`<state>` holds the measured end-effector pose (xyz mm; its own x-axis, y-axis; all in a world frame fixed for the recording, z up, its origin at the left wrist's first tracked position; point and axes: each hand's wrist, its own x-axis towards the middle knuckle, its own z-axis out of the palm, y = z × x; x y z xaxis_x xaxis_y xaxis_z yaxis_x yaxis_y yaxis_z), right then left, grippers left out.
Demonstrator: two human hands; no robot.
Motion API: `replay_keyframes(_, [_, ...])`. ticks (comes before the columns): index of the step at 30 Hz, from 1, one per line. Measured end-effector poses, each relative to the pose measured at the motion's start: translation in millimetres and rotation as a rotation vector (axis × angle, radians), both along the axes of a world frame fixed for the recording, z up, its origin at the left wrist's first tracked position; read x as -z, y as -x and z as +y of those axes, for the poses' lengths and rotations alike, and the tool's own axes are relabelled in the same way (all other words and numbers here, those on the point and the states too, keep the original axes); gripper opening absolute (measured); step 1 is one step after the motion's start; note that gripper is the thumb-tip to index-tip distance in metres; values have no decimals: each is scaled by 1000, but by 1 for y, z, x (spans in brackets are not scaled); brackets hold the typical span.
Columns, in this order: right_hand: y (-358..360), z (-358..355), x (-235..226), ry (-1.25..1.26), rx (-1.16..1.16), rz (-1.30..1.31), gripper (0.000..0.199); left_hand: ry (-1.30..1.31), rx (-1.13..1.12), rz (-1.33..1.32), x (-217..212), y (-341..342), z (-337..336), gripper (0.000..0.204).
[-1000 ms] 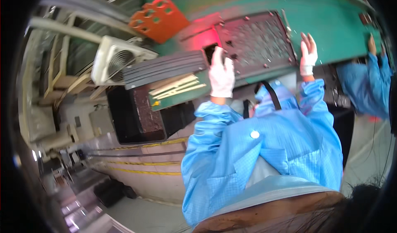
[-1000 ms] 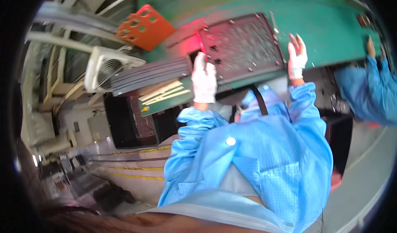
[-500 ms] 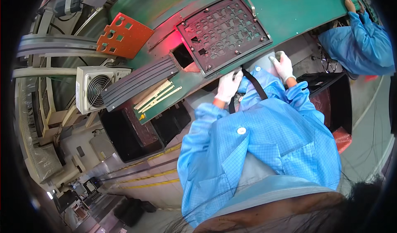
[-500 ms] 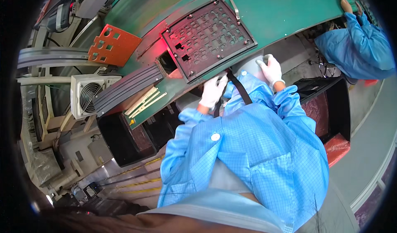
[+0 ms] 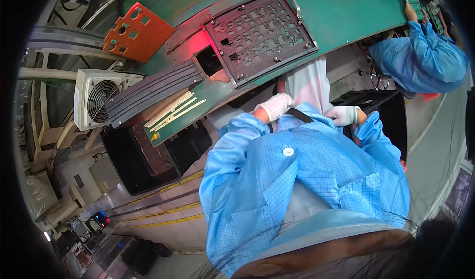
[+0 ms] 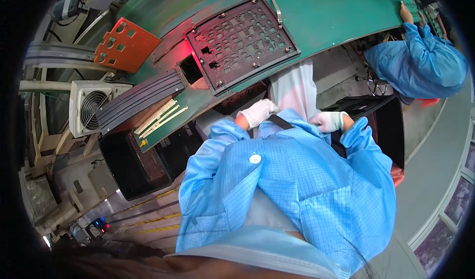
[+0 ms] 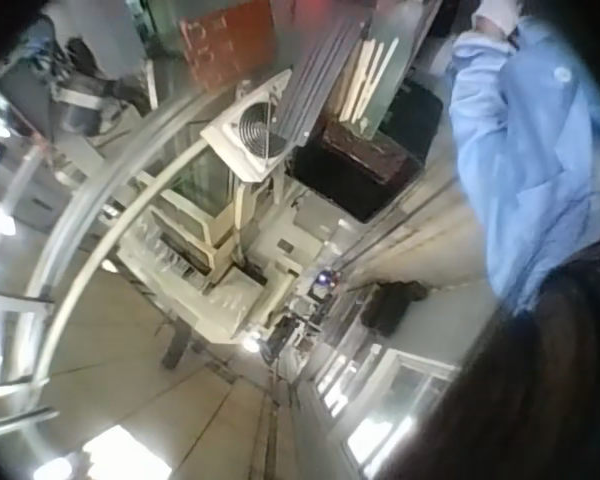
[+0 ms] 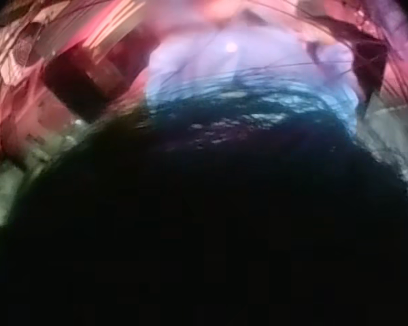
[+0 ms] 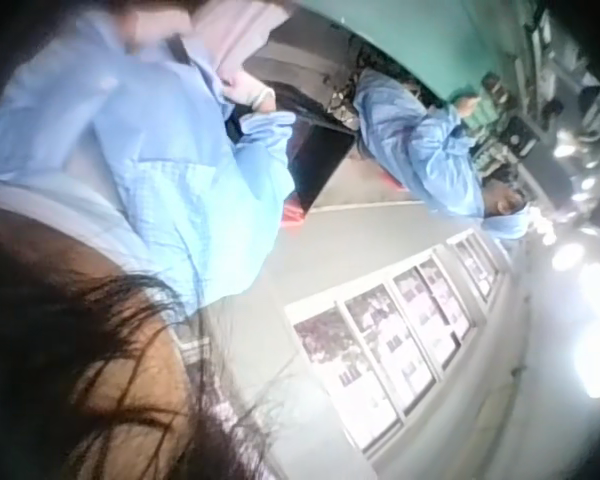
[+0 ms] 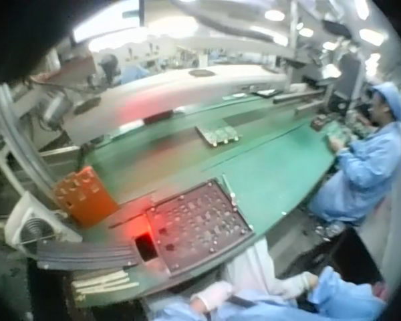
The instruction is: Assembling components and placing templates onto PCB boards at an industrial assembly line workstation.
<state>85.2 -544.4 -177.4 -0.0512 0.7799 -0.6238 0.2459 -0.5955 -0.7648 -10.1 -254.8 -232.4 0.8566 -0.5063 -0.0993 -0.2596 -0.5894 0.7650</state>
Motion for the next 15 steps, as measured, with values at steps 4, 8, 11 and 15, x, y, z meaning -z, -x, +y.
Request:
replay_keyframes(4, [-6, 27, -18, 74, -94, -309, 22, 10, -46, -21, 16, 20, 11, 18])
replay_keyframes(8, [-2, 87, -32, -74, 47, -925, 12, 290, -532, 223, 15, 42, 33, 18])
replay_keyframes(11, [-6, 147, -19, -267, 92, -816, 14, -102, -1141, 118, 48, 85, 83, 30])
replay_keyframes(15, [21, 206, 20, -589, -28, -486, 19, -608, -1558, 400, 92, 171, 140, 34])
